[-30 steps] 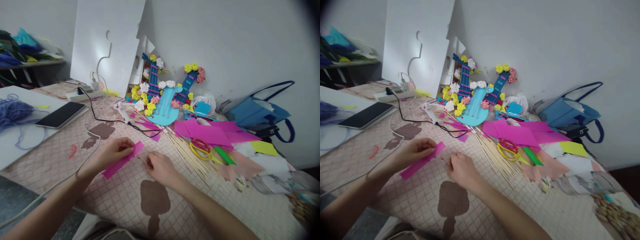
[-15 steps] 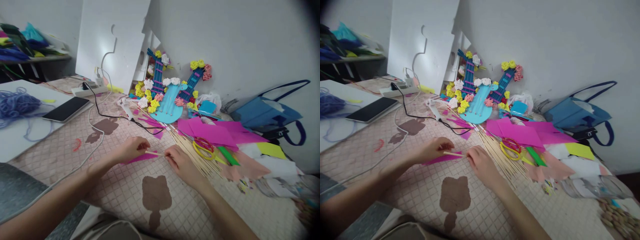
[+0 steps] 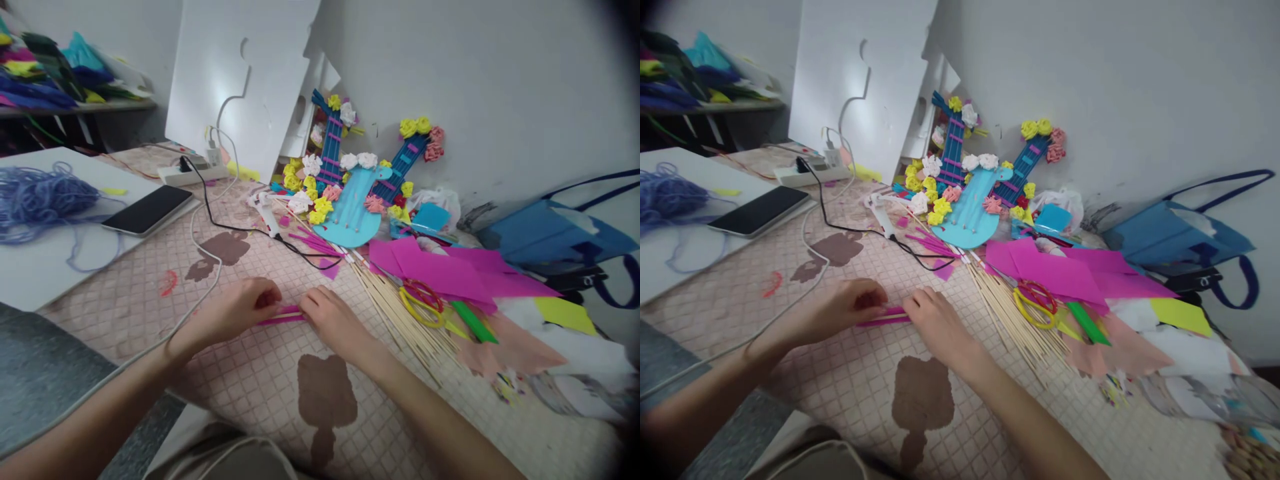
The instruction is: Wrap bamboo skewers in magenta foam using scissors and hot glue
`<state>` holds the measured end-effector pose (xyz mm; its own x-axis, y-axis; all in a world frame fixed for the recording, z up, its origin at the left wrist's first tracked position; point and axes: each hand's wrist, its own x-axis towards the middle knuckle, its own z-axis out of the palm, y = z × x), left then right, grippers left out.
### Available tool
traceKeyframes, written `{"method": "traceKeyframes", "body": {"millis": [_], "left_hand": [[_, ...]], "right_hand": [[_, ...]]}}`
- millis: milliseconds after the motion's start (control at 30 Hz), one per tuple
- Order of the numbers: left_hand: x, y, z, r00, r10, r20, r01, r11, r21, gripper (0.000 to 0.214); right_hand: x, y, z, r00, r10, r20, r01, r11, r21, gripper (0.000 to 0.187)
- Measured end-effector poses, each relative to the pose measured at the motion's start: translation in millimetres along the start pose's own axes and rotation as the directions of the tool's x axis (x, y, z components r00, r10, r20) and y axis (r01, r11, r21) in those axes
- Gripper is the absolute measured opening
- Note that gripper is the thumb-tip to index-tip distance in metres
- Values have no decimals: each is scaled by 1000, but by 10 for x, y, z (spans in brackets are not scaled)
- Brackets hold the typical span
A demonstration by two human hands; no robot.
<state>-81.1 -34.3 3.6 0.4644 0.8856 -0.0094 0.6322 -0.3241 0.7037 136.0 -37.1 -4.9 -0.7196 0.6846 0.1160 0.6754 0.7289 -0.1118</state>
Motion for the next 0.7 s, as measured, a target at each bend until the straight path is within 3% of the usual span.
{"method": "traceKeyframes", "body": {"millis": [100,200,367,500,700], "left_hand": [[39,-26,73,999,40,-20,-39,999,28,18],[70,-10,108,999,49,-21,-47,996,78,8],[74,84,95,999,22,27,-25,992,121,11],[64,119,123,999,34,15,-36,988,153,11],[46,155,159,1000,30,7,-30,985,167,14]], "right_hand": [[-16,30,-86,1000,26,-1,-25,989,144,10],[22,86,-275,994,74,-80,-49,958,283,8],[394,259,-494,953,175,-249,-94,947,306,7],[967,462,-335,948,237,-212,-162,934,317,5],[1761,612,73,932,312,-184,-230,903,364,30]]}}
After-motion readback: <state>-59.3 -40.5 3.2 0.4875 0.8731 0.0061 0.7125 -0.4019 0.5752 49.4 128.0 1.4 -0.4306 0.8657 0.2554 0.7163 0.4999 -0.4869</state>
